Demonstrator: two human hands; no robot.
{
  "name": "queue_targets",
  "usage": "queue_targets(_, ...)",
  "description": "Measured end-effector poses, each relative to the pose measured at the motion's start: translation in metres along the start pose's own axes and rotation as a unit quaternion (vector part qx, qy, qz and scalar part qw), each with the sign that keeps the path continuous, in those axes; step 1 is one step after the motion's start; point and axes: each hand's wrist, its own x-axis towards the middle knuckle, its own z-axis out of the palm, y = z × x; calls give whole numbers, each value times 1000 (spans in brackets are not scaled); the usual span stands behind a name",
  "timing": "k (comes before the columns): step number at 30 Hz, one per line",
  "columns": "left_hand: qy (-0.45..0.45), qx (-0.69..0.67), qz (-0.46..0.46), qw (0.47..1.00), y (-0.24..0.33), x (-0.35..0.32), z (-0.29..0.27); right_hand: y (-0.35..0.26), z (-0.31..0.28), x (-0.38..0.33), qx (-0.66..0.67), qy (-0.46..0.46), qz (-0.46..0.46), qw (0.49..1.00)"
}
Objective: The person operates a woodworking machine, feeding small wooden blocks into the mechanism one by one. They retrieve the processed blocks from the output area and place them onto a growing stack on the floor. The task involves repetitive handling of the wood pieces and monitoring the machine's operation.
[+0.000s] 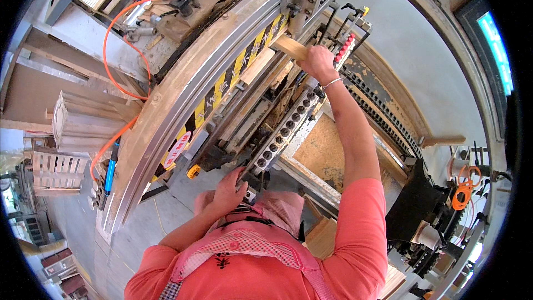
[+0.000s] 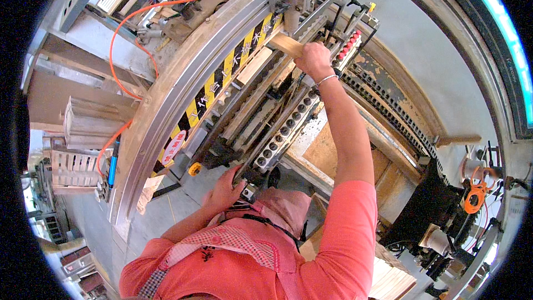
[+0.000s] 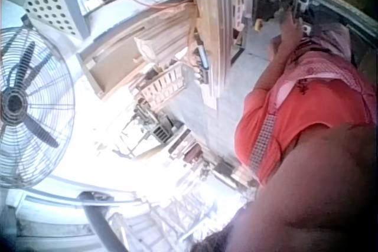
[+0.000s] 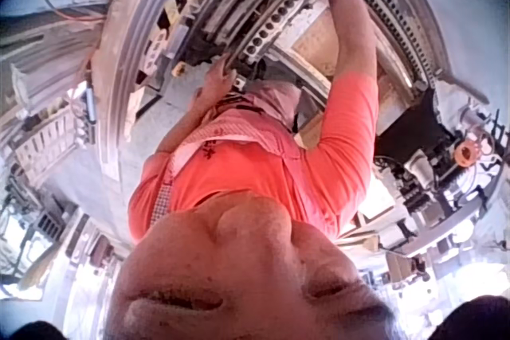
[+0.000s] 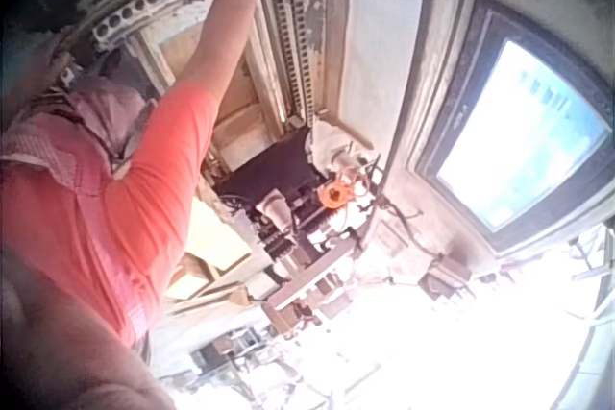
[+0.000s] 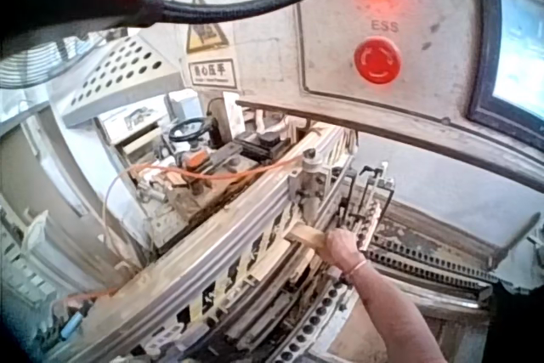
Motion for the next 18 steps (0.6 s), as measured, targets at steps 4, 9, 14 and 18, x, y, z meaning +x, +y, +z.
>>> queue_targets(4,13,6,-5,1000,3,0,0,2,3,1,5,6,8,1000)
queue_targets(9,16,34,-9,999,-2,-1,3,-3,-3,-1,9,-8,21,1000)
queue_targets(14,14,25,1,1000,2,-2,1,-3,0,-2,12,-4,23,1000)
queue_targets(18,23,8,21,999,-6,-5,2,-7,-2,-3,-9,-8,13,1000)
